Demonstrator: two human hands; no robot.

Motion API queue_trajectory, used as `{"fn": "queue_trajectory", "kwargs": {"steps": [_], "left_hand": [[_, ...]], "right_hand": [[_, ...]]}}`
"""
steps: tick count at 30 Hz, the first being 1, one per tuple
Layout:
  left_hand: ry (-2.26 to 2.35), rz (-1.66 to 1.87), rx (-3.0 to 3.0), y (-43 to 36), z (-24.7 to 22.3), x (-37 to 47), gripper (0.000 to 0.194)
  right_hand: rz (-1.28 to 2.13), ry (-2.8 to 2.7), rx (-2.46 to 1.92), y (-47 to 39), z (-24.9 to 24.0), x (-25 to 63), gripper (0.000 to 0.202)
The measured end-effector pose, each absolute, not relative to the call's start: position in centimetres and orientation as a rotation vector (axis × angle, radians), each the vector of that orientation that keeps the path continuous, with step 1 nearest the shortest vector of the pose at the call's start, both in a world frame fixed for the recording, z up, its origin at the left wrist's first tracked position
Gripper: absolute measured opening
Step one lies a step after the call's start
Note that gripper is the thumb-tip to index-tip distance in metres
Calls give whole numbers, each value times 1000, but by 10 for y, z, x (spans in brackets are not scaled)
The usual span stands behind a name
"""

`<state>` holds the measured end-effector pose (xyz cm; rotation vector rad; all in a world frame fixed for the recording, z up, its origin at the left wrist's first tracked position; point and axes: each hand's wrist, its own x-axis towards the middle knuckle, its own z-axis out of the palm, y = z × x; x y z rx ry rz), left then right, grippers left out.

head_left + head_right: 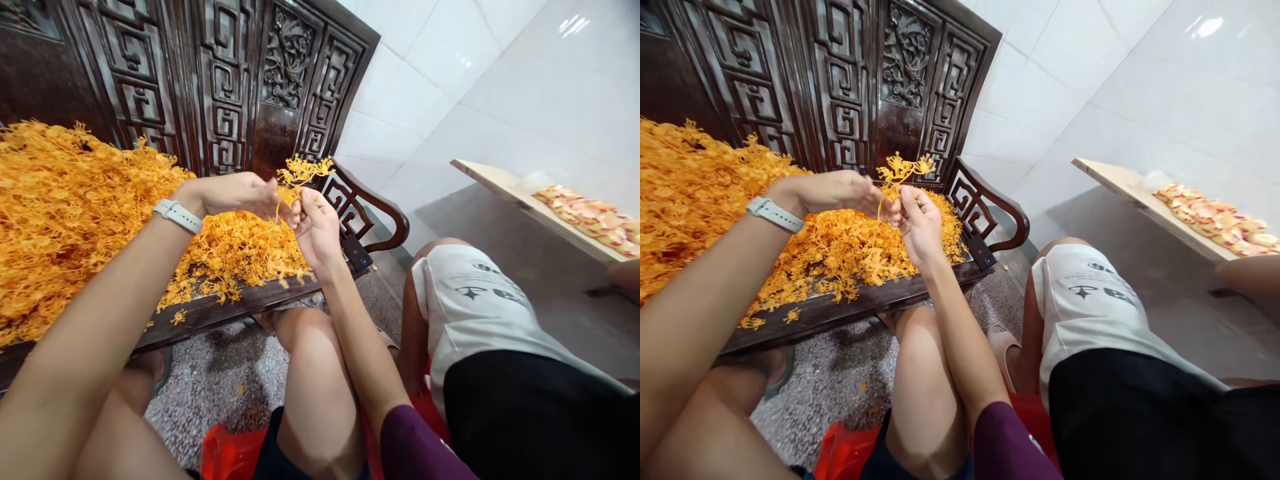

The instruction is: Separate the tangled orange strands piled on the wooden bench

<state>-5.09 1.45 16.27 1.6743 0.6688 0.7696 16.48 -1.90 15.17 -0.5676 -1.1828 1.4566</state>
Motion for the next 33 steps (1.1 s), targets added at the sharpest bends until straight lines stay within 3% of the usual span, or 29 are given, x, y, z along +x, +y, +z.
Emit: {"fn": "queue_trajectory", "kwargs": {"steps": [3,17,20,24,30,33], "left_hand": [[738,993,1726,9,177,-16,51],[871,1497,1360,26,168,26,31],[997,1634,1185,38,168,8,31],[1080,1596,1236,45,167,-35,26],[1095,1428,1530,33,172,-60,16],[1061,1366,1569,27,174,-63,16]], "right_hand": [[1326,-1159,-663,-20,154,165,41],[1096,-1482,-660,-34,157,167,33],[1264,-1784,-585,-59,164,168,28],[1733,-2339,-237,-91,177,165,17],[1555,-1227,-656,-39,162,170,48],[1692,-900,-869,-7,141,173,55]]}}
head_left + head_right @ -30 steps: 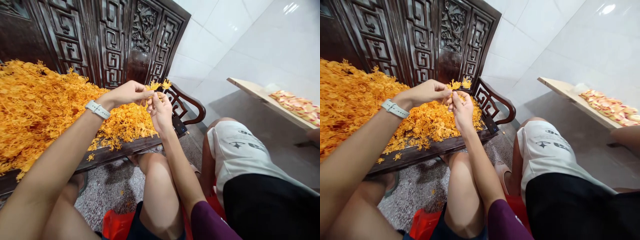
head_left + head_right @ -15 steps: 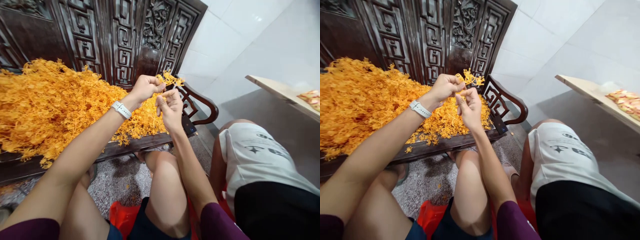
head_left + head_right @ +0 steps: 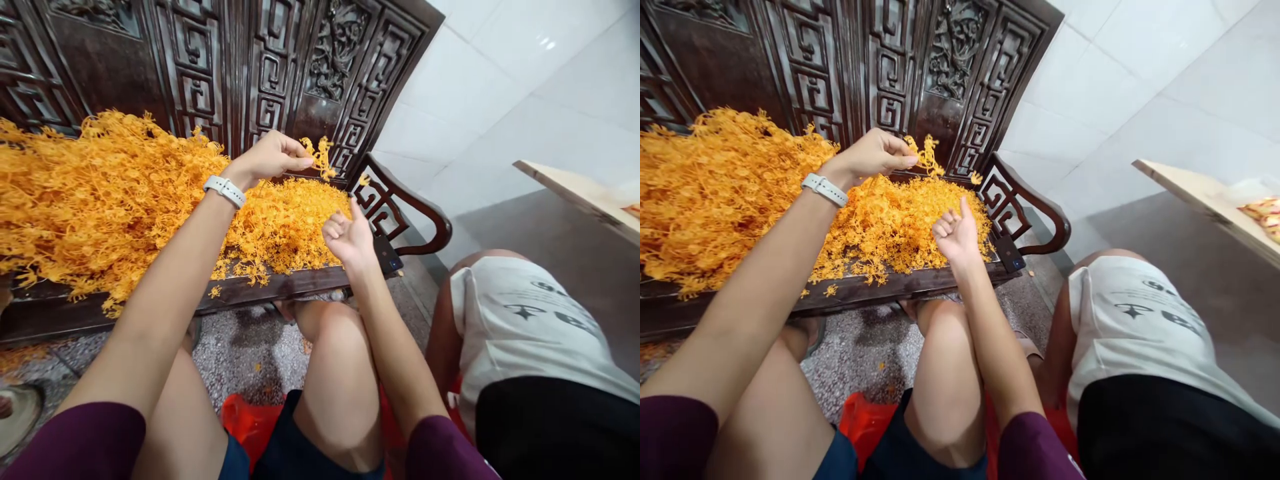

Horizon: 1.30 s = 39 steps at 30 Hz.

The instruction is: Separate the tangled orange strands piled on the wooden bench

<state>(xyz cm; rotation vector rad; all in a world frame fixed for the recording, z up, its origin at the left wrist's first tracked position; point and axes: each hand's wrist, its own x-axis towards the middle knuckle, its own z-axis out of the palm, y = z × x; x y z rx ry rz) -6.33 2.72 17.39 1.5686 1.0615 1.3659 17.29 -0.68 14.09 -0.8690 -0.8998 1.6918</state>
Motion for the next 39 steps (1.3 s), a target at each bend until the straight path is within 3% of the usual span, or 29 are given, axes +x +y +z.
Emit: {"fn": "queue_trajectory", "kwargs": {"steps": [3,12,20,30,39], "left_hand": [[1012,1206,1606,21,175,-66,19],[932,1094,1821,26,175,-60,26],[904,1379,1672,40,159,-50,28],[991,1458,1705,48,151,-44,35],[1029,1466,1682,57,147,-38,31]], "right_hand": [[1751,-838,-940,-3,131,169,51],[1363,-1336,-773,-38,143,145,41],[1579,-1089,-775,-49,146,131,42],[1898,-880,-769,-57,158,126,35],[1974,-1058,-702,-46,156,137,16]]}}
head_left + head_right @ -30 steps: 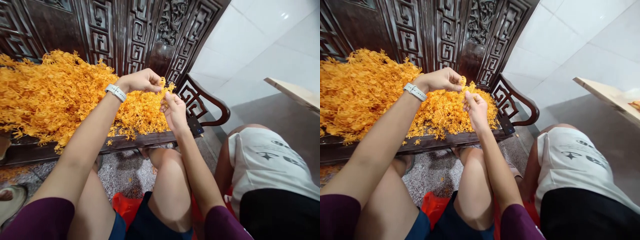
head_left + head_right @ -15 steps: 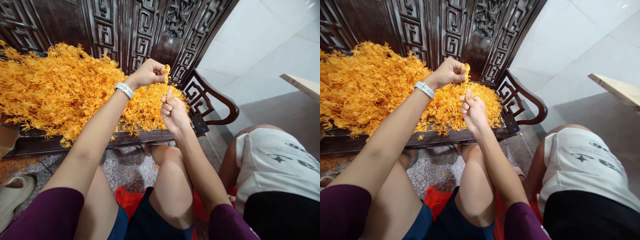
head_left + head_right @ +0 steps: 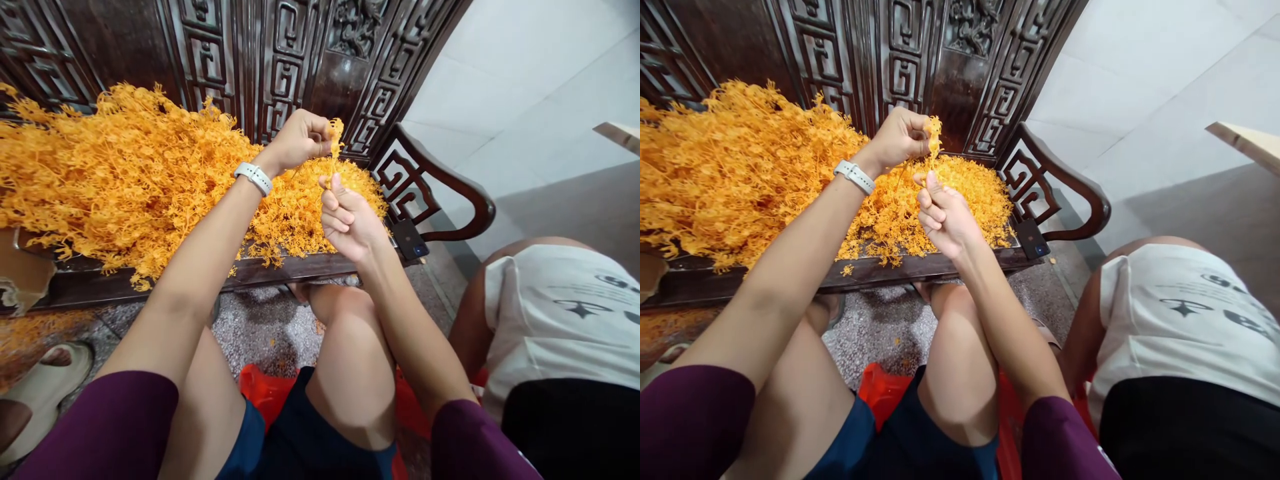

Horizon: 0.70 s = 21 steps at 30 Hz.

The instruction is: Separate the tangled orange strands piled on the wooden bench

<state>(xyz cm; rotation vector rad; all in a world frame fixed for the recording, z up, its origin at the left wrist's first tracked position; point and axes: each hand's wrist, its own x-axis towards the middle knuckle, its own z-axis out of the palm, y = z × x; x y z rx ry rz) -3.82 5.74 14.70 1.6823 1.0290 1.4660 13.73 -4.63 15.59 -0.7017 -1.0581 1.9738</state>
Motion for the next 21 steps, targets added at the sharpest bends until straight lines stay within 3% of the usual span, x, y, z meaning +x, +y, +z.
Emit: {"fn": "queue_trajectory", "kwargs": {"steps": [6,11,17,21], "left_hand": [[1085,1837,1321,79,123,-75,13],[1190,1609,1346,81,99,-118,39],[1075,1472,1466,69,114,-112,28],[899,1265,1594,55,134,-103,30]], "right_hand": [[2261,-1681,-412,-97,144,134,27],[2140,-2086,-176,-103,159,136,30],[1608,-1589,-659,-22,151,155,55],[1567,-1432,-818,-4,135,156,67]]}}
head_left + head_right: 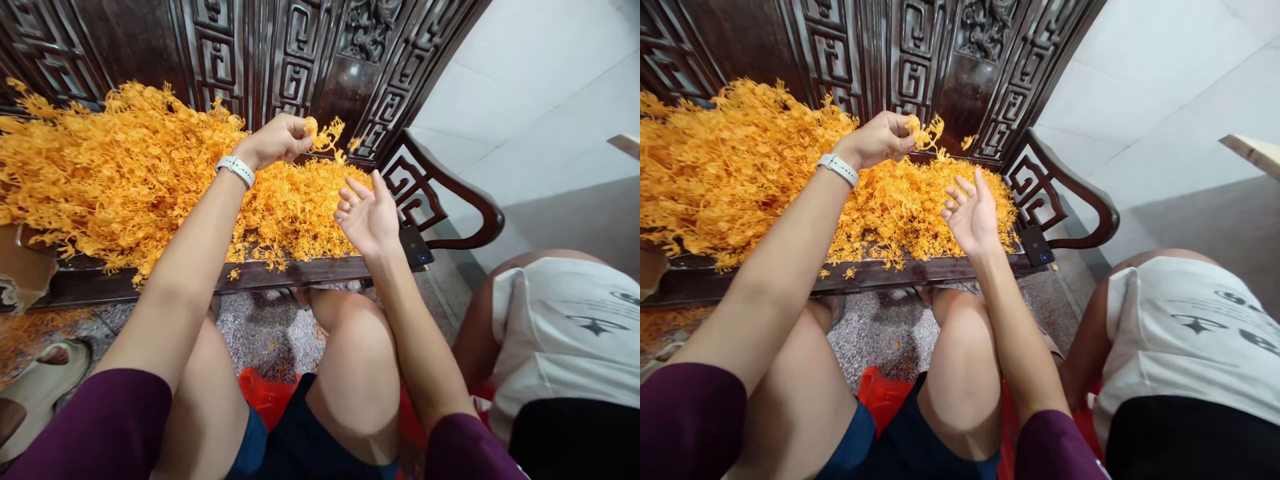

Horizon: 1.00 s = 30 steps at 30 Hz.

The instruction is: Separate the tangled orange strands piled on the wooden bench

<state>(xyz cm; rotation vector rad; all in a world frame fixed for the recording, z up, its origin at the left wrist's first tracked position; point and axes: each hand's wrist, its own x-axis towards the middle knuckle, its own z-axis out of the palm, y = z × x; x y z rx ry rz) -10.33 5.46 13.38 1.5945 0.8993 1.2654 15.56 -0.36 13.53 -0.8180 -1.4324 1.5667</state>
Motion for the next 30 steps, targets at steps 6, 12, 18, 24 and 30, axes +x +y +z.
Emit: {"fn": "queue_trajectory", "kwargs": {"steps": [6,12,18,24,30], "left_hand": [[885,1076,1800,49,146,-90,31],[1075,1452,1786,57,147,-82,35],[1183,1420,1568,56,137,-97,23],[1096,1174,1697,44,146,-91,21],[958,888,1825,34,164,-89,23]], "right_hand": [[1561,-1518,-751,-14,128,146,49],[1954,-2152,-230,-57,133,137,34],[2287,-2351,207,-75,150,137,29],[1699,-1224,-535,-22,148,153,50],[1126,-1355,-828,-2,127,167,49]]}}
